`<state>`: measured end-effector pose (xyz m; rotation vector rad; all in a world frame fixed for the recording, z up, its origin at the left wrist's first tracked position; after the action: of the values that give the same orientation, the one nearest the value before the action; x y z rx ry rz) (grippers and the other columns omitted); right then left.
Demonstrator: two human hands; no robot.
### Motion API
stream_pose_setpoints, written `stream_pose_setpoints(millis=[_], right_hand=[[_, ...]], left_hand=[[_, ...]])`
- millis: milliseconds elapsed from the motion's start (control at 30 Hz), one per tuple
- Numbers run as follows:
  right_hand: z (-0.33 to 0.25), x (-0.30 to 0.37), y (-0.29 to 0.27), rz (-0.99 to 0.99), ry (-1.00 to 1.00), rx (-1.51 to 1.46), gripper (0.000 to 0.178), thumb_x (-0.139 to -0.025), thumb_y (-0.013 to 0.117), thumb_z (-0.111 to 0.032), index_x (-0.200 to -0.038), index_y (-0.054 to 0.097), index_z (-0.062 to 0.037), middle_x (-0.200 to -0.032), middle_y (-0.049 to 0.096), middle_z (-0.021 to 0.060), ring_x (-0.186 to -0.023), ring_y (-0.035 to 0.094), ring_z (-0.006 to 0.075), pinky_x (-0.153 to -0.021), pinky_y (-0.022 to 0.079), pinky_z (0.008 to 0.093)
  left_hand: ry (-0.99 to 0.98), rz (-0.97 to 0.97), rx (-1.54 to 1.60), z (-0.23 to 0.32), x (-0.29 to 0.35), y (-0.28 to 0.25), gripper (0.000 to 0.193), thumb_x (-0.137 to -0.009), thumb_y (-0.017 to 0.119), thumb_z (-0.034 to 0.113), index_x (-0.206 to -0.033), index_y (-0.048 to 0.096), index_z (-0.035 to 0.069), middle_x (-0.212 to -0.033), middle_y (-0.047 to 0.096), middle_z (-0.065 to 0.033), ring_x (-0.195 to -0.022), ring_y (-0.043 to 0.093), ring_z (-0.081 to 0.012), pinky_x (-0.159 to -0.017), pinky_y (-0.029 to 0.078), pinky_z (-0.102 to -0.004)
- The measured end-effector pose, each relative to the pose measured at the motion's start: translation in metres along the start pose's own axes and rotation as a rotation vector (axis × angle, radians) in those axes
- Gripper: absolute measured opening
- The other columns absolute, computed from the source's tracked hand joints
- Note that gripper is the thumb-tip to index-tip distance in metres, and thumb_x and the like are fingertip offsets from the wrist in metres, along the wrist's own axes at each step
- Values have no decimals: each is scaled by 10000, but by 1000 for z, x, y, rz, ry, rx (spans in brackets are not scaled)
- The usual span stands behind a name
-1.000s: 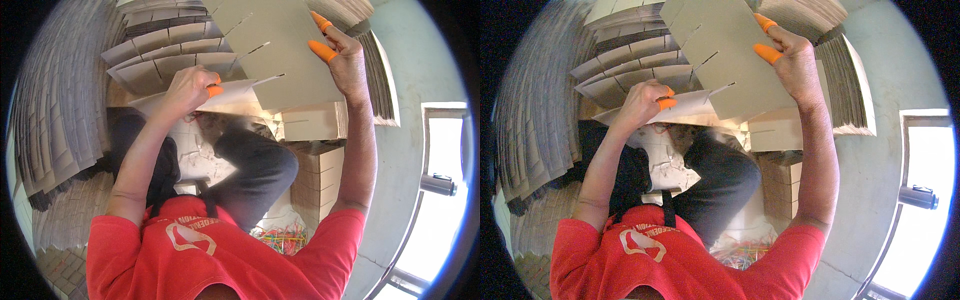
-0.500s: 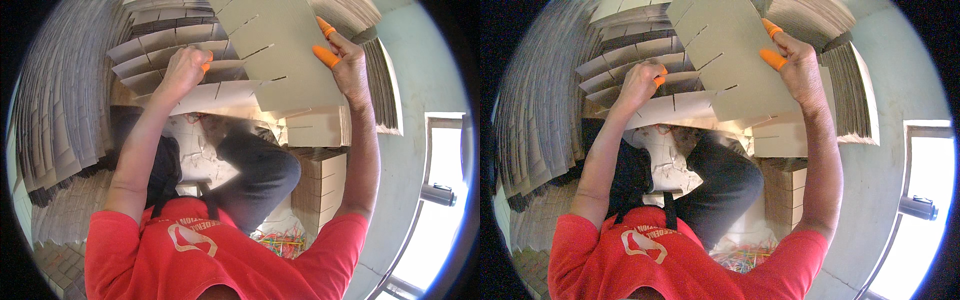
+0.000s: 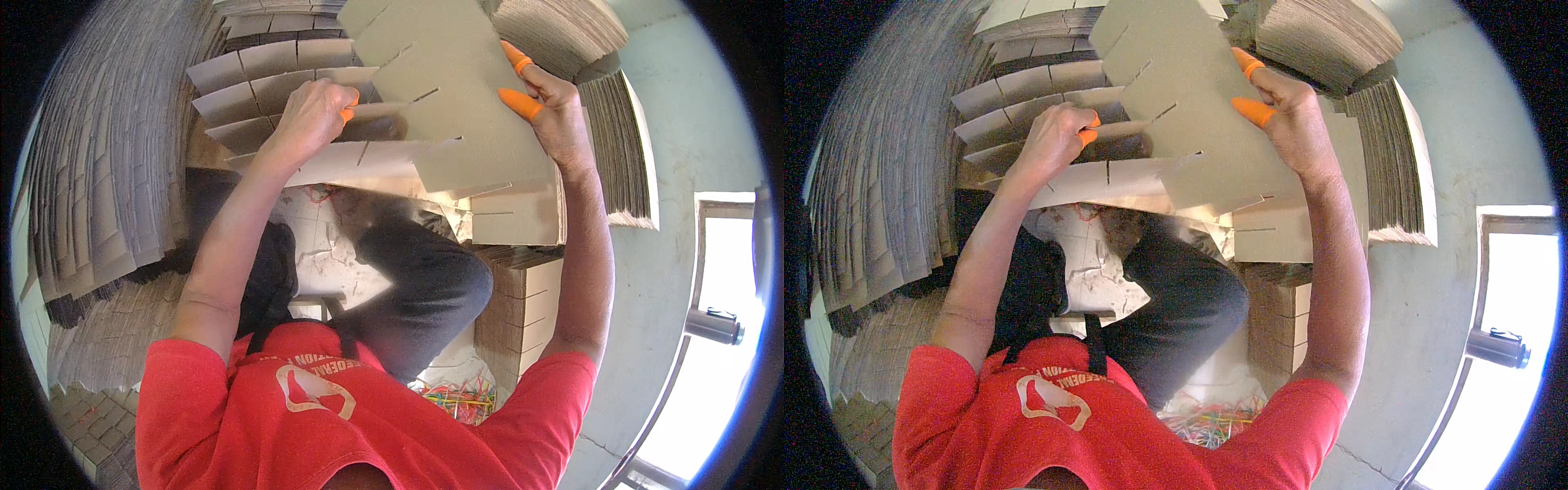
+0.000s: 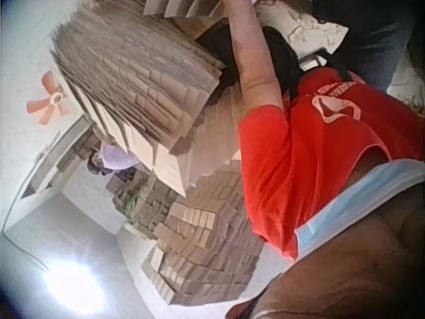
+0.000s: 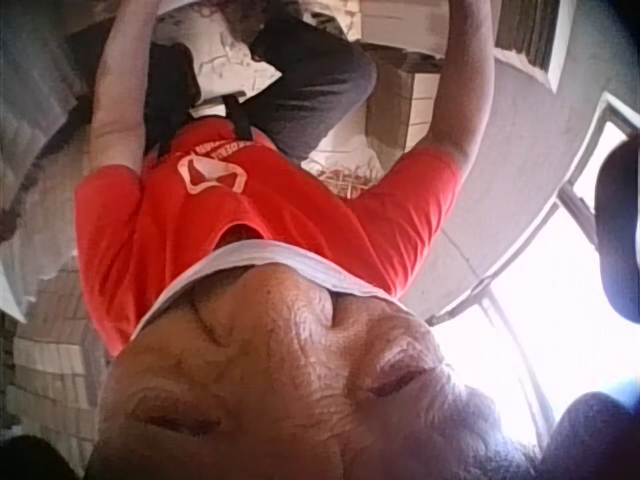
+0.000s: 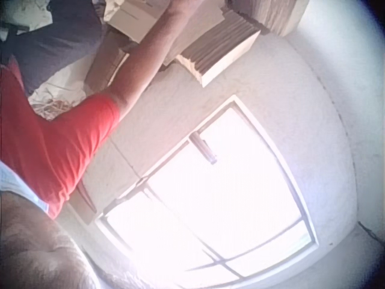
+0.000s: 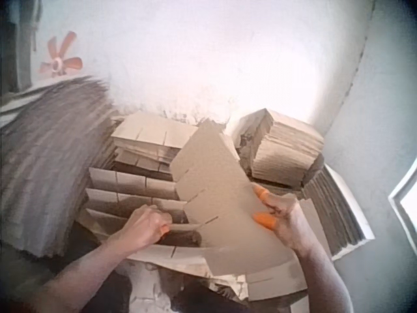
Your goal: The person repeatedly picks up flat cardboard pieces, folds them along pre-cut lines, and stacks the assembled boxes. The person handles the cardboard by hand and places finished units into a growing stack on the right.
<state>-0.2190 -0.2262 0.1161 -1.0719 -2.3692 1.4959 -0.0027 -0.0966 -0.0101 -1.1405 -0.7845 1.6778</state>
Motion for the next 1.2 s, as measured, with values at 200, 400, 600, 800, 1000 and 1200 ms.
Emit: stream_pose_setpoints(millis=[200, 400, 600, 800, 1000, 1200], right_hand=[[-6, -3, 11, -62, -46, 120, 425, -836, 727, -45, -1248, 627, -54, -767, 503, -61, -724, 438, 57, -709, 460, 221], [-17, -3, 56, -137, -262, 12, 456, -802, 726, -72, -1231, 583, -13, -853, 627, 222, -751, 639, 288, -714, 513, 358], [-25, 10, 131, -567, -319, 415, 785, -744, 751, -43, -1436, 383, -30, -911, 659, 221, -878, 649, 388, -727, 508, 461], [-39, -10, 123, -470, -210, 546, 359, -805, 711, -151, -1125, 597, -36, -867, 687, 205, -874, 666, 374, -768, 534, 459], [106, 96, 10, 474, 290, 691, 425, -898, 637, -225, -1306, 553, -137, -1082, 656, 129, -979, 628, 342, -815, 516, 458], [204, 186, 9, 66, 686, 997, 629, -825, 738, -282, -1339, 446, -68, -1139, 591, 178, -1083, 566, 378, -838, 500, 464]], left_hand=[[-6, 281, -113, -32, -45, -50, 184, -815, 658, 108, -988, 706, 69, -893, 673, -193, -779, 652, -369, -715, 522, -465], [-136, -72, -296, -93, -92, -11, 225, -790, 650, 54, -1014, 669, 43, -1001, 683, -197, -933, 662, -385, -775, 514, -496], [-202, -64, -244, -98, -98, -5, 199, -774, 698, 83, -962, 666, 24, -1002, 680, -193, -972, 653, -387, -792, 525, -502], [-105, -41, -383, -79, -91, -39, 314, -831, 704, 169, -1137, 667, 108, -1156, 653, -153, -1090, 619, -334, -877, 509, -450], [20, 532, -72, 32, 18, -137, 386, -837, 729, 140, -1217, 664, 153, -1070, 676, -112, -963, 637, -264, -859, 495, -356], [-76, 420, 1, 21, 82, -90, 357, -809, 746, 60, -1161, 691, 81, -1010, 684, -91, -930, 635, -220, -830, 495, -331]])
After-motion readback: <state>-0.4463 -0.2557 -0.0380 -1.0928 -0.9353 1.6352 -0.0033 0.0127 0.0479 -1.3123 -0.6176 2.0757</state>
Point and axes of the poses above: each hand's wrist, its own x-axis away from the middle knuckle, its own y-axis out of the palm, z = x × y, the point moved 8 cm from there along -x, towards the middle knuckle
